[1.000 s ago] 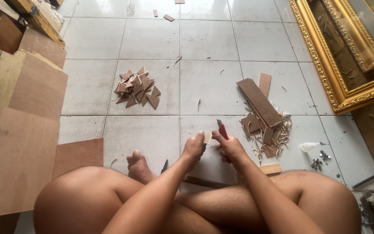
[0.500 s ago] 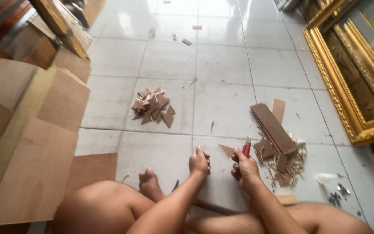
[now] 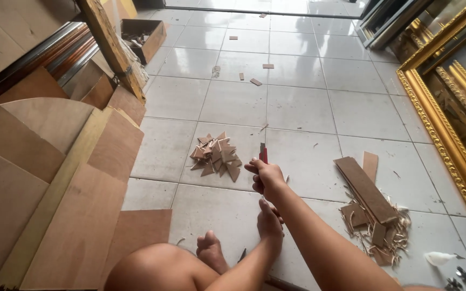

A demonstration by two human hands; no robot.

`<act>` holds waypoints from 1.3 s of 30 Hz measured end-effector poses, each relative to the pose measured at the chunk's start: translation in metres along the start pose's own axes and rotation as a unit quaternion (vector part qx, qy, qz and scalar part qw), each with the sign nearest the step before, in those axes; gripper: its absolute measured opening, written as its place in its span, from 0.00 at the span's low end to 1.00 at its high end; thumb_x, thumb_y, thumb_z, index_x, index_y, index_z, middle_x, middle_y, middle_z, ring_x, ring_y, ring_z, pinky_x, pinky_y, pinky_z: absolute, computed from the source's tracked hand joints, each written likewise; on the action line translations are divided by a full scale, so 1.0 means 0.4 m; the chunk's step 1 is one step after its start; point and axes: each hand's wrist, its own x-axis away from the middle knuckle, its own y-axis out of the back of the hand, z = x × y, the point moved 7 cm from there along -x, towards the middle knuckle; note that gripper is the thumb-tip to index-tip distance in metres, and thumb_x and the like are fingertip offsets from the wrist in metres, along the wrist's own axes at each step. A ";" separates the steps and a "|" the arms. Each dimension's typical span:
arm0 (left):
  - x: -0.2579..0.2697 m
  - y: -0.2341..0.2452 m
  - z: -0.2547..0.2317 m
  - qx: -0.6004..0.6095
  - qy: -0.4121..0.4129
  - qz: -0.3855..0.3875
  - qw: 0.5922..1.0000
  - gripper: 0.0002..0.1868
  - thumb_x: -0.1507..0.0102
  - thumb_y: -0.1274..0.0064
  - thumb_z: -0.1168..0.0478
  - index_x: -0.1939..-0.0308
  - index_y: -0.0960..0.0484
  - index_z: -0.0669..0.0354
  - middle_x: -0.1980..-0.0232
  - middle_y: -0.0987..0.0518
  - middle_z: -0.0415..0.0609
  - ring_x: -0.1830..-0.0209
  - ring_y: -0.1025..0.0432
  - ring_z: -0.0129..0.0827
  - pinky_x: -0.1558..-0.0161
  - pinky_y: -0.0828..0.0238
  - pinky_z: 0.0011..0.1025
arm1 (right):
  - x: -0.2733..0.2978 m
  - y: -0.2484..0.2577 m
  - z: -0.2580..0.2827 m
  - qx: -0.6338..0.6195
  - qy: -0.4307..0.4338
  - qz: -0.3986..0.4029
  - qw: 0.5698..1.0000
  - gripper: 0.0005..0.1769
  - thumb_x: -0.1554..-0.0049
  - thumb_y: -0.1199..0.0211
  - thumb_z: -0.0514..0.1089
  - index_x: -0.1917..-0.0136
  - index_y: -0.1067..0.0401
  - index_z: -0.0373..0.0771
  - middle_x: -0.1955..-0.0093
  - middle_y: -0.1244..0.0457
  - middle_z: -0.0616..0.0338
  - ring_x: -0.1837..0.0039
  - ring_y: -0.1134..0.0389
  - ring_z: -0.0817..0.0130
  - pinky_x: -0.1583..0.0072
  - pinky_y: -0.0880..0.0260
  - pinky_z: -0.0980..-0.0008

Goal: Cutting small wood pieces into specific shapes using a utility knife on the floor of a workshop.

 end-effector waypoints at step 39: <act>0.003 -0.026 0.010 -0.133 -0.159 0.038 0.978 0.40 0.19 0.82 0.36 0.63 0.17 0.52 0.76 0.28 0.43 0.80 0.33 0.30 0.77 0.30 0.29 | 0.147 0.810 0.007 0.581 0.094 -0.255 0.767 0.39 0.47 0.24 0.67 0.28 0.19 0.48 0.37 0.23 0.41 0.33 0.22 0.37 0.36 0.21 0.38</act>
